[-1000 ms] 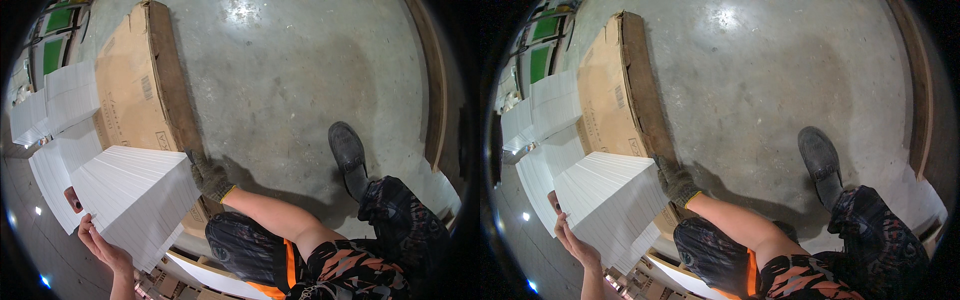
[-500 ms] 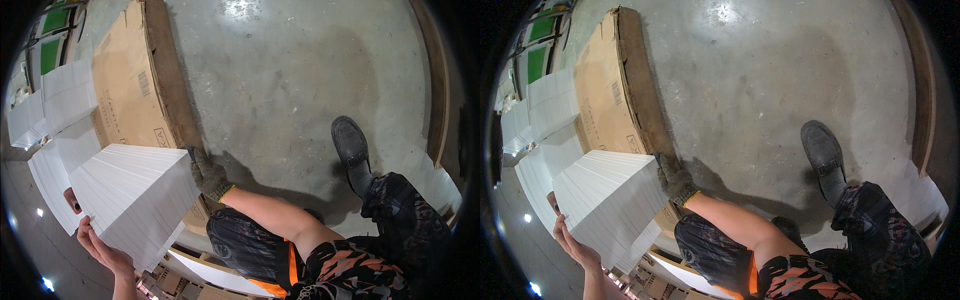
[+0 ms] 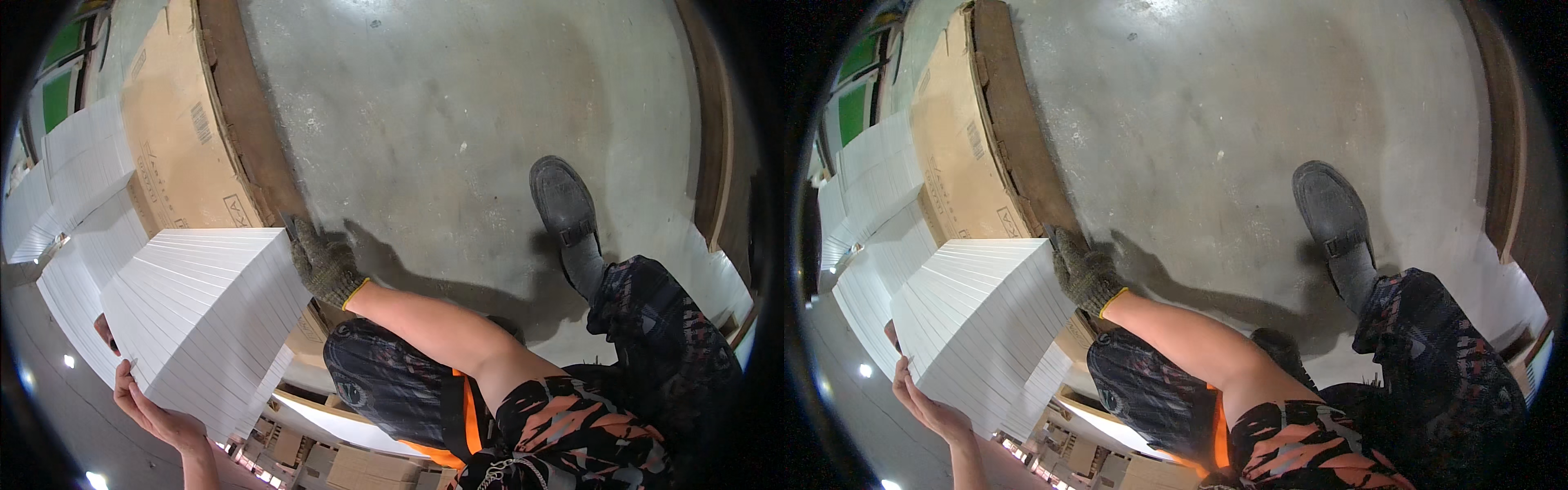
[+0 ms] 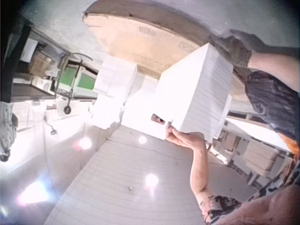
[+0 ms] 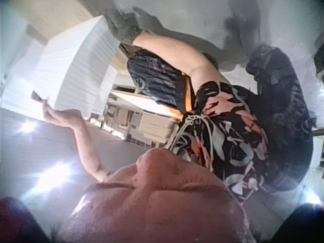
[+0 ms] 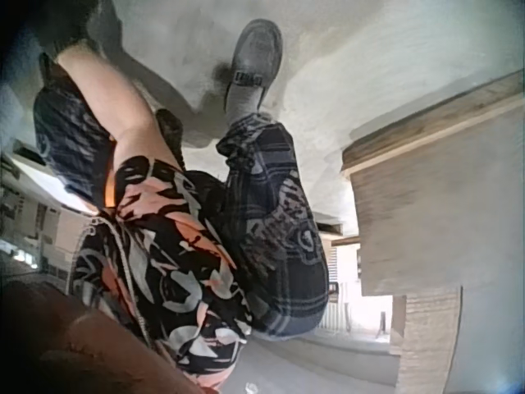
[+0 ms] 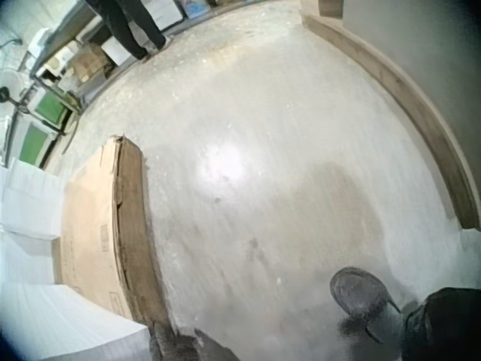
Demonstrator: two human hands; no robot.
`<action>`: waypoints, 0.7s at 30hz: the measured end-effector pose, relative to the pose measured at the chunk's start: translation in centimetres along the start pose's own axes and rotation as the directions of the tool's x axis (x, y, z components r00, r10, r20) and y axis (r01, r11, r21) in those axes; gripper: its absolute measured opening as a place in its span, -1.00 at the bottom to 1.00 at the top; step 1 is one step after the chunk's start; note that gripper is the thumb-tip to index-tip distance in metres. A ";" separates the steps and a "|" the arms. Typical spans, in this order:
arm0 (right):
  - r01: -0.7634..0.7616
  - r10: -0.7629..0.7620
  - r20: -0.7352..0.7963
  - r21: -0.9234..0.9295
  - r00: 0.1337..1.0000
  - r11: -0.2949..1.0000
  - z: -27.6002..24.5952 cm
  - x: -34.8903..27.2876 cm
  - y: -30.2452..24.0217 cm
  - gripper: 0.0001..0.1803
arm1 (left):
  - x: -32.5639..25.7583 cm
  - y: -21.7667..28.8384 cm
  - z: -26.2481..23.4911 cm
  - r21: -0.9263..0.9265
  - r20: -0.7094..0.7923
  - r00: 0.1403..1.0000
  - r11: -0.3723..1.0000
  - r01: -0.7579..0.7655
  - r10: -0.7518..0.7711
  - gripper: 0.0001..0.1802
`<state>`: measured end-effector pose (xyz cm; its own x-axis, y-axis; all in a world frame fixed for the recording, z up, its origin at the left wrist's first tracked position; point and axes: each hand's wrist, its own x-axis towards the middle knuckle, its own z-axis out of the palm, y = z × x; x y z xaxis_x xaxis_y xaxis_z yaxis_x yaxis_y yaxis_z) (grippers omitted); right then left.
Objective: The person taps the sides of a white panel structure with a mallet and then uses a hand tool to scrape the edges of a stack of white panels.
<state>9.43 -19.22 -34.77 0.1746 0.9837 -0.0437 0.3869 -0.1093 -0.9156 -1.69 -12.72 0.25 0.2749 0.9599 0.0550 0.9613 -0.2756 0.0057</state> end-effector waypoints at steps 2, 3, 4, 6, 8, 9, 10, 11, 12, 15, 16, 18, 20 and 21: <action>0.119 -0.130 -0.040 -0.207 0.991 0.971 -0.1 -0.1 0.2 -0.36 | -0.2 -0.7 -0.4 0.030 0.002 1.000 1.000 -0.004 0.004 -0.51; 0.118 -0.133 -0.067 -0.194 0.989 0.974 0.1 -0.2 0.3 -0.33 | -0.2 -0.8 -0.5 0.045 0.003 1.000 0.999 -0.005 0.005 -0.49; 0.005 0.001 -0.105 0.056 0.994 0.998 0.6 -0.1 0.1 -0.31 | -0.2 -0.4 -0.3 0.104 0.012 0.999 0.994 -0.042 0.041 -0.48; -0.074 0.114 -0.133 0.276 0.984 0.958 1.4 -0.5 0.2 -0.29 | 0.0 0.7 0.1 0.219 0.038 0.993 0.969 -0.116 0.110 -0.47; -0.074 0.106 -0.102 0.279 0.989 0.957 0.8 -0.2 -0.3 -0.30 | -0.2 -0.2 -0.4 0.098 0.021 0.999 0.995 -0.028 0.026 -0.47; -0.107 0.127 -0.048 0.299 0.991 0.948 0.4 0.0 -0.6 -0.31 | -0.2 -0.7 -0.7 0.037 0.016 1.000 0.999 0.016 -0.017 -0.47; -0.209 0.191 0.085 0.348 0.978 0.914 -1.3 0.5 -1.1 -0.34 | -0.2 -1.0 -0.9 0.100 0.032 0.999 0.994 -0.036 0.033 -0.47; -0.313 0.244 0.219 0.382 0.945 0.870 -2.2 0.8 -1.4 -0.35 | -0.2 -1.2 -1.1 0.162 0.052 0.995 0.983 -0.089 0.082 -0.47; -0.013 0.008 0.092 0.059 0.996 0.998 0.2 0.6 -1.6 -0.36 | -0.1 -1.1 -1.2 0.171 0.055 0.996 0.982 -0.083 0.075 -0.47; 0.425 -0.426 0.047 -0.222 0.904 0.878 1.5 -0.4 -4.7 -0.36 | 0.4 -0.4 -0.4 0.075 0.035 0.999 0.996 0.037 -0.040 -0.47; 0.328 -0.348 0.036 0.252 0.937 0.910 -4.3 0.0 -8.6 -0.34 | -0.3 -0.6 -0.4 0.021 0.003 0.994 0.994 0.108 -0.108 -0.48; 0.478 -0.503 -0.080 0.470 0.860 0.742 -7.4 0.3 -11.1 -0.40 | -0.3 0.0 0.0 -0.118 -0.037 0.979 0.973 0.197 -0.203 -0.49; 0.426 -0.340 -0.293 0.317 0.894 0.847 -6.2 1.0 -10.3 -0.34 | -0.3 0.1 0.3 -0.053 -0.040 0.993 0.993 0.108 -0.110 -0.52; 0.251 -0.197 -0.170 0.404 0.965 0.880 -5.5 0.9 -8.8 -0.35 | -0.1 0.2 0.3 -0.018 -0.038 0.997 0.998 0.061 -0.061 -0.53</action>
<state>11.17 -18.14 -24.57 0.2465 0.9469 0.2065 0.0183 0.2084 -0.9779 -1.50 -12.83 -0.08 0.2143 0.9724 0.0924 0.9757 -0.2176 0.0272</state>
